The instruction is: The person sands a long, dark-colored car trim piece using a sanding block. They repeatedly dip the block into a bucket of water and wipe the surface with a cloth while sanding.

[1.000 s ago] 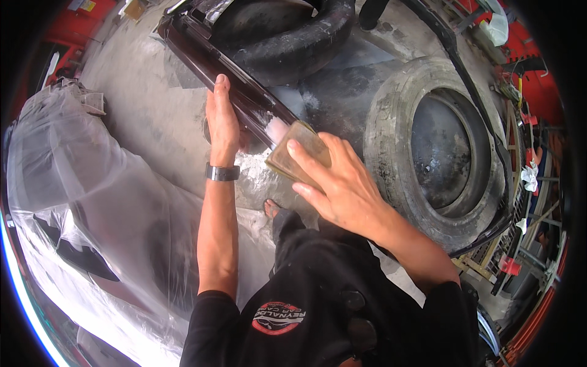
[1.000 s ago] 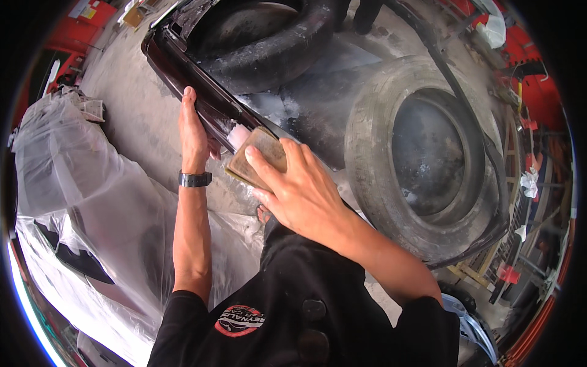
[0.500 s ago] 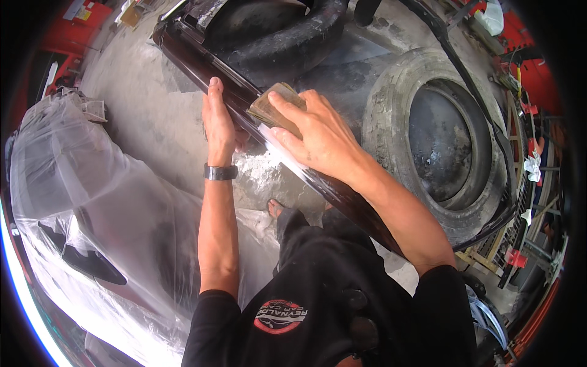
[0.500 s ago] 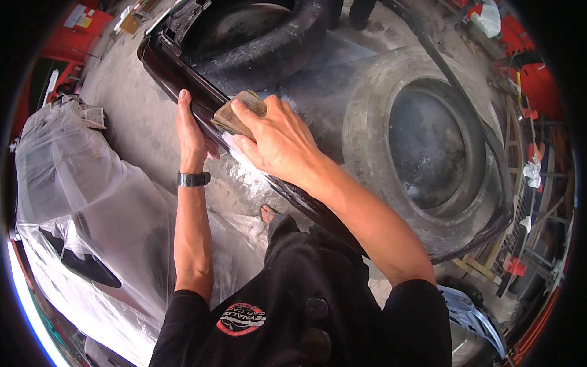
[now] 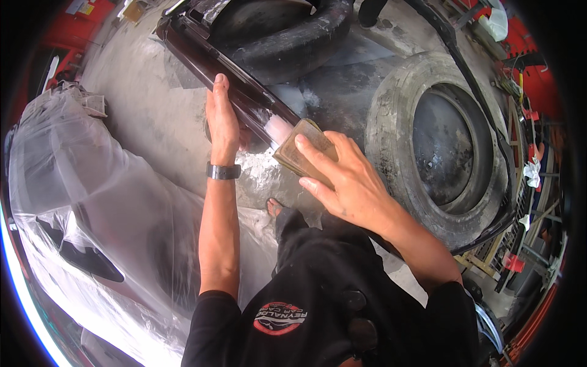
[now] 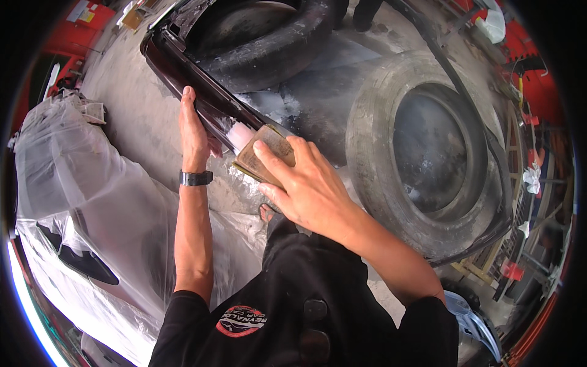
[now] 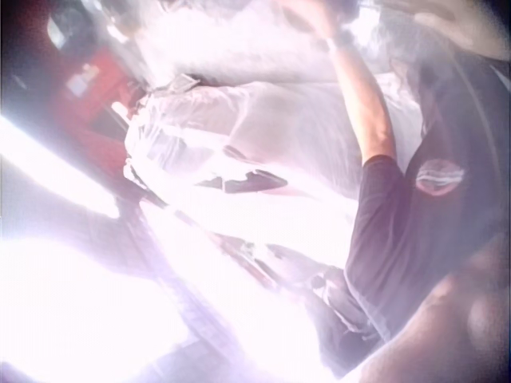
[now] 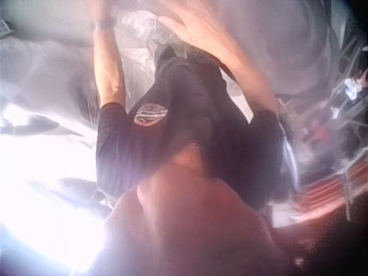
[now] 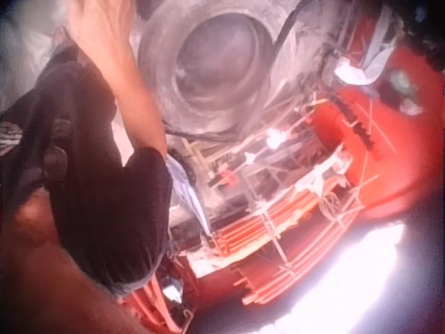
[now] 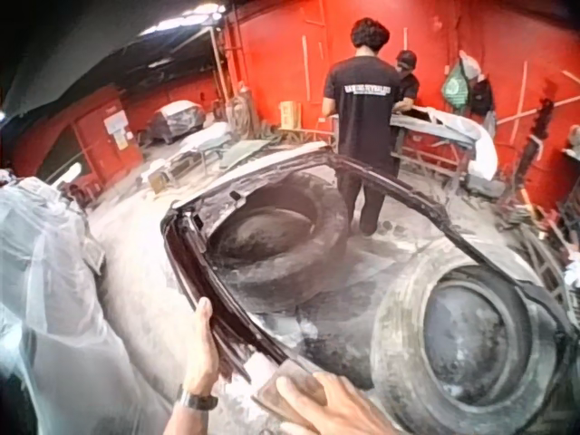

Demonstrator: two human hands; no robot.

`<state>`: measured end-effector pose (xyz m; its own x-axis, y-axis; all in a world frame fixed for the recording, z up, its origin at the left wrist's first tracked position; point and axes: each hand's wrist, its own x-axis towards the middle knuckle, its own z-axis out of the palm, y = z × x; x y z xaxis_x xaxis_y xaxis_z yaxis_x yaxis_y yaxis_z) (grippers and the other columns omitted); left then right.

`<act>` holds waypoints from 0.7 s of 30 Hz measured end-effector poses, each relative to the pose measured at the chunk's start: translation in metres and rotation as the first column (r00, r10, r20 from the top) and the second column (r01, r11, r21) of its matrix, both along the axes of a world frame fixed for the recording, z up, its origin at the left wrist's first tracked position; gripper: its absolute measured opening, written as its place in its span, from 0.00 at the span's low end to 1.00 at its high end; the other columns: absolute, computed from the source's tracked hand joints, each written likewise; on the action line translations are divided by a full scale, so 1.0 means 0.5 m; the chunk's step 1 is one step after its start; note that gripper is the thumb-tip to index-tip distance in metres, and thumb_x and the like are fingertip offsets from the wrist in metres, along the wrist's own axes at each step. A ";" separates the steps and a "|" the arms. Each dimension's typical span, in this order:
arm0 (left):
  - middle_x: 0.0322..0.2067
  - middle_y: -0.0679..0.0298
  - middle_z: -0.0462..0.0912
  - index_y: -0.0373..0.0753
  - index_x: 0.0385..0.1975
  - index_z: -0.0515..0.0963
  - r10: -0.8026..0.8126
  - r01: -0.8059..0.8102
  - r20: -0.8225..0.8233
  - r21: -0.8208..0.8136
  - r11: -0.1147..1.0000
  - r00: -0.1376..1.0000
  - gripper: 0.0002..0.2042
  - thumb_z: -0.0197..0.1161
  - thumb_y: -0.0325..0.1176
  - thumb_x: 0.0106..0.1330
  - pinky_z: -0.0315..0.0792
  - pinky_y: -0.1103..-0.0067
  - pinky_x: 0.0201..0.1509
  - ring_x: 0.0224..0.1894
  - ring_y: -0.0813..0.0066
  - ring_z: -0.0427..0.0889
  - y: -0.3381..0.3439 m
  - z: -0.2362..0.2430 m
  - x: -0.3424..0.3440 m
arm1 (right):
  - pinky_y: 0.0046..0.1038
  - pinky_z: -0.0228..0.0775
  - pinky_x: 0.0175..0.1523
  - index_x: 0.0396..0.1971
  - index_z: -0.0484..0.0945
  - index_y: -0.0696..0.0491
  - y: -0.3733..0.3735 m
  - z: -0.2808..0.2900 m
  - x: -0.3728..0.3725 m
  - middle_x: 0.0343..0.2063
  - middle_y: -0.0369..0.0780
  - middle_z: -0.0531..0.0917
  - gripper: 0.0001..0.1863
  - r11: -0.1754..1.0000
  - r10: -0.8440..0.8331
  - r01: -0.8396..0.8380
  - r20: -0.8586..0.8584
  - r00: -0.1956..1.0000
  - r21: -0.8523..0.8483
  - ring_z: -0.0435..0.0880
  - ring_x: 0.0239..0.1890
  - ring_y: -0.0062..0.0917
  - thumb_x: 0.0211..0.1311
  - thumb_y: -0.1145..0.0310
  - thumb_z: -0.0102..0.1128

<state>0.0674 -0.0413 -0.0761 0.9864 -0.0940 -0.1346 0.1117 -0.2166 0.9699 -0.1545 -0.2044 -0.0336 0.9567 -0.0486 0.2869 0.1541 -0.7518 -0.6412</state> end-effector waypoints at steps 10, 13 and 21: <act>0.36 0.52 0.87 0.32 0.61 0.74 -0.020 0.019 -0.013 -0.073 0.997 1.000 0.39 0.48 0.70 0.77 0.70 0.77 0.20 0.20 0.70 0.79 0.028 -0.053 0.028 | 0.48 0.72 0.68 0.73 0.74 0.50 0.002 -0.005 -0.021 0.62 0.60 0.75 0.36 0.998 0.033 -0.031 -0.044 0.998 0.052 0.79 0.63 0.58 0.67 0.61 0.73; 0.42 0.53 0.86 0.32 0.63 0.73 -0.042 0.036 -0.056 -0.102 0.994 0.998 0.38 0.50 0.66 0.79 0.76 0.75 0.42 0.37 0.70 0.84 0.011 -0.022 0.007 | 0.45 0.73 0.64 0.73 0.74 0.52 -0.023 0.005 0.071 0.58 0.57 0.77 0.34 0.981 0.055 -0.022 -0.164 0.985 0.195 0.80 0.58 0.55 0.68 0.61 0.72; 0.34 0.52 0.87 0.32 0.65 0.72 -0.021 0.025 0.081 -0.043 0.999 0.996 0.42 0.48 0.72 0.75 0.67 0.77 0.08 0.12 0.69 0.77 0.013 -0.044 0.017 | 0.46 0.74 0.64 0.72 0.73 0.55 -0.010 -0.002 -0.020 0.57 0.58 0.75 0.36 0.991 0.107 -0.106 -0.007 0.994 0.086 0.80 0.56 0.56 0.66 0.61 0.73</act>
